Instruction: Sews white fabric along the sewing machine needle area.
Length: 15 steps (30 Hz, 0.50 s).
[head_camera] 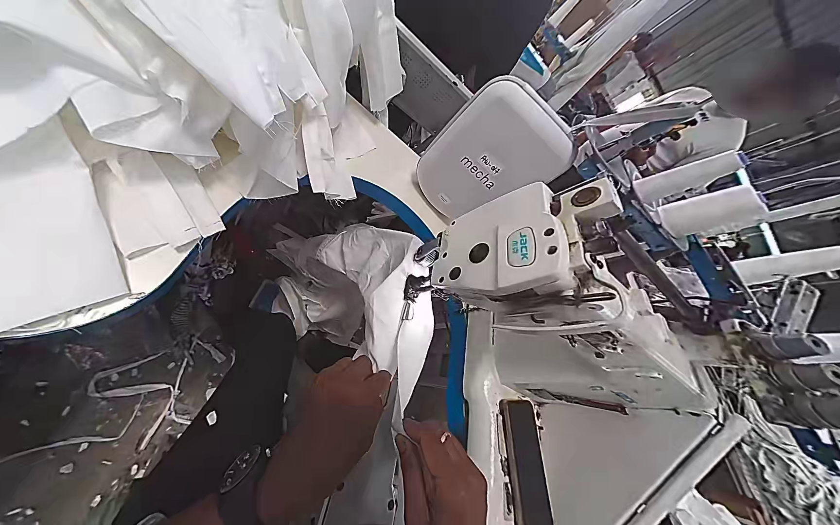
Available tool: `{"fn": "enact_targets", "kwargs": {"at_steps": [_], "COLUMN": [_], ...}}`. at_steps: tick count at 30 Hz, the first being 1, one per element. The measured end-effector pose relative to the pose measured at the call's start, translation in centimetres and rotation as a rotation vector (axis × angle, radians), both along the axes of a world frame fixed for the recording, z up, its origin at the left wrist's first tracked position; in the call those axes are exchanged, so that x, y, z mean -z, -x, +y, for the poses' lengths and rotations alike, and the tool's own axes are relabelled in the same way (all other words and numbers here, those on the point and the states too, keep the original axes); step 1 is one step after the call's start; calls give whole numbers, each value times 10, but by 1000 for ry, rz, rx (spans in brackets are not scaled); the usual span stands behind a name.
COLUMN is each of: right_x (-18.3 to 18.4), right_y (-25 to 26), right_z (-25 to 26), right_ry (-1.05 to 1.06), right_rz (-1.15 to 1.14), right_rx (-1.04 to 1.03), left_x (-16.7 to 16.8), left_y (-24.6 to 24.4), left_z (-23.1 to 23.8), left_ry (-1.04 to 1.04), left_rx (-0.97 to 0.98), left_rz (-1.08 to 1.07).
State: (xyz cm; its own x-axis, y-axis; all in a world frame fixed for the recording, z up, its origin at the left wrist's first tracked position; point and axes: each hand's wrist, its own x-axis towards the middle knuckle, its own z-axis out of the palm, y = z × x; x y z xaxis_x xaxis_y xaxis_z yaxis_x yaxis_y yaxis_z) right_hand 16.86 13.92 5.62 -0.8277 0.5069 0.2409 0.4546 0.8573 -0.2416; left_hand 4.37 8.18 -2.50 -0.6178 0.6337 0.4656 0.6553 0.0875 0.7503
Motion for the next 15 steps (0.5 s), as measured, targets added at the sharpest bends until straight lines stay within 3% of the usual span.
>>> {"fn": "enact_targets", "kwargs": {"at_steps": [6, 12, 15], "right_x": [8, 34, 48], "right_y": [-2, 14, 19], "right_z": [0, 6, 18], "right_ry": [79, -361, -396], "right_rz": [206, 274, 324], "right_rx": [25, -21, -44], "left_x": [3, 12, 23], "left_y": [-9, -11, -12], "left_z": [-3, 1, 9], "left_ry": [-30, -195, -263], "left_rx": [17, 97, 49], "left_rz": [56, -129, -145]}}
